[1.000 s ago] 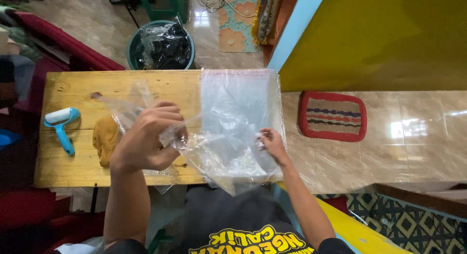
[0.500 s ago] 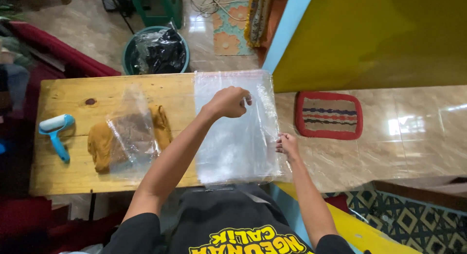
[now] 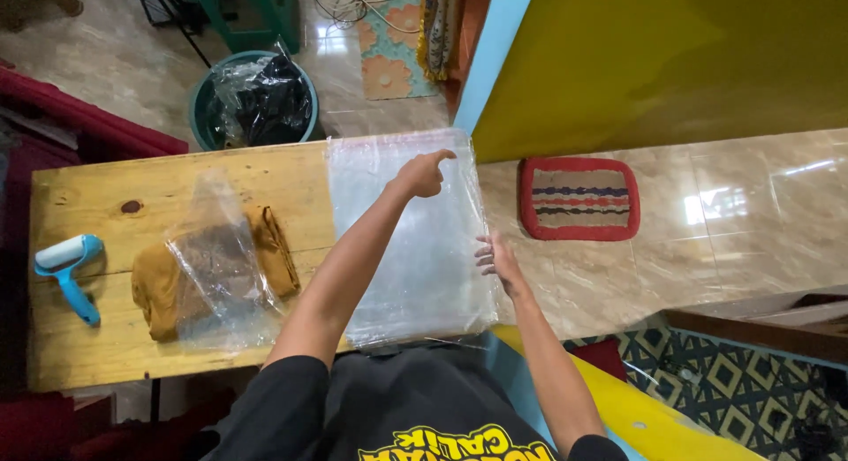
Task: Lint rolling a folded shirt and then carefully placing it into a plastic packaging bag.
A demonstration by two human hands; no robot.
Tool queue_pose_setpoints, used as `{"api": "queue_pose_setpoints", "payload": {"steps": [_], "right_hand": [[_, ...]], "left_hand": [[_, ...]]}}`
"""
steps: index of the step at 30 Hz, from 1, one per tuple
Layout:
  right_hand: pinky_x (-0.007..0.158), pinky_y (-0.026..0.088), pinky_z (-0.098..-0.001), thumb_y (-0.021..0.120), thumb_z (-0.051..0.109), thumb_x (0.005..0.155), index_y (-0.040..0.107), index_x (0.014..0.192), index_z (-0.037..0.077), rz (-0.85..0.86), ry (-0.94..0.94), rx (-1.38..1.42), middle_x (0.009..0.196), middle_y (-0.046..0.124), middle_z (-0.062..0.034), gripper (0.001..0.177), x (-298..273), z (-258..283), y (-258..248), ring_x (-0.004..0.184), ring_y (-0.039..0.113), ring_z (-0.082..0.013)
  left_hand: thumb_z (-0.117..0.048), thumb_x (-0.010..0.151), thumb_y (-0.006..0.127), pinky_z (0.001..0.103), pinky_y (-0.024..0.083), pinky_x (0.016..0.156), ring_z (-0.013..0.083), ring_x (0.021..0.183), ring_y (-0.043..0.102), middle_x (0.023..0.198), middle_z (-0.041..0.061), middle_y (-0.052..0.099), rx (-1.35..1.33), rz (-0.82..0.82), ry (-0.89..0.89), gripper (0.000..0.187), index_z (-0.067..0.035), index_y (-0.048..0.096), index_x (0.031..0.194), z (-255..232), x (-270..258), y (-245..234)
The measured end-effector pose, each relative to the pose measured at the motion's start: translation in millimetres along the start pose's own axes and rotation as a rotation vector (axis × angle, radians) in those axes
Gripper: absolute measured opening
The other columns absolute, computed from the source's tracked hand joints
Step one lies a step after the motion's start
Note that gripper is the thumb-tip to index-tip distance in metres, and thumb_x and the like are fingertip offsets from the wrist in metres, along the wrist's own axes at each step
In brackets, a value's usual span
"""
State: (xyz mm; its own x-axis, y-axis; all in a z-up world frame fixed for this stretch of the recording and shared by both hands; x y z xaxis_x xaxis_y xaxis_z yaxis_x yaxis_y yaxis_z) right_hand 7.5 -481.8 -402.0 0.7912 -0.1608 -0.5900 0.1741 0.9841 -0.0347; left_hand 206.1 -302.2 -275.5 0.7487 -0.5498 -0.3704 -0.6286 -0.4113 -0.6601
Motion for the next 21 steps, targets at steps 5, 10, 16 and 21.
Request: {"api": "queue_pose_setpoints", "payload": {"steps": [5, 10, 16, 21], "right_hand": [[0.063, 0.058, -0.0299, 0.056, 0.043, 0.097, 0.053, 0.145, 0.009, 0.021, -0.077, -0.140, 0.105, 0.071, -0.0211, 0.059, 19, -11, 1, 0.082, 0.074, -0.0254], [0.077, 0.060, -0.0341, 0.080, 0.027, 0.081, 0.070, 0.126, 0.025, -0.205, -0.133, -0.585, 0.092, 0.076, -0.0088, 0.046, 44, -38, -5, 0.087, 0.076, -0.0233], [0.089, 0.057, -0.0394, 0.085, 0.050, 0.077, 0.070, 0.113, 0.027, -0.427, -0.118, -0.784, 0.103, 0.071, -0.0045, 0.046, 43, -47, 1, 0.102, 0.072, -0.0276], [0.091, 0.055, -0.0526, 0.075, 0.044, 0.088, 0.068, 0.107, 0.016, -0.480, -0.102, -0.882, 0.107, 0.066, -0.0125, 0.035, 12, -21, 22, 0.107, 0.068, -0.0375]], "left_hand": [[-0.010, 0.086, 0.066, 0.066, 0.038, 0.100, 0.0371, 0.118, 0.064, 0.122, 0.014, 0.069, 0.077, -0.165, -0.020, 0.069, -0.021, 0.046, 0.151, 60, 55, 19], [-0.012, 0.082, 0.072, 0.082, 0.015, 0.113, 0.0418, 0.148, 0.034, 0.152, 0.016, 0.050, -0.009, -0.540, -0.021, 0.079, -0.020, 0.043, 0.155, 54, -24, -2], [-0.034, 0.081, 0.078, 0.068, 0.034, 0.115, 0.0489, 0.142, 0.043, 0.154, 0.032, 0.041, -0.380, -0.744, -0.712, 0.097, -0.001, 0.030, 0.158, 165, -158, 72], [-0.051, 0.082, 0.068, 0.058, 0.040, 0.111, 0.0374, 0.142, 0.042, 0.156, 0.013, 0.041, -0.354, -0.423, -0.936, 0.074, -0.024, 0.049, 0.147, 226, -209, 137]]}}
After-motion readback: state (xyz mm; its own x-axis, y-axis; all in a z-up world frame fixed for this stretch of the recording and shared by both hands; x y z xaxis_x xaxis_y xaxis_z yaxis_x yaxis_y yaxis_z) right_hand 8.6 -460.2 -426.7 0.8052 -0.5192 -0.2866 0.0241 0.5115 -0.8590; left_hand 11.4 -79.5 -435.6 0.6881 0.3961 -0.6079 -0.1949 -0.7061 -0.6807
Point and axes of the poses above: each hand's wrist, its own x-axis towards the middle knuckle, its own y-axis out of the palm, z = x × y, the point moved 4 cm from there along x, towards the middle knuckle
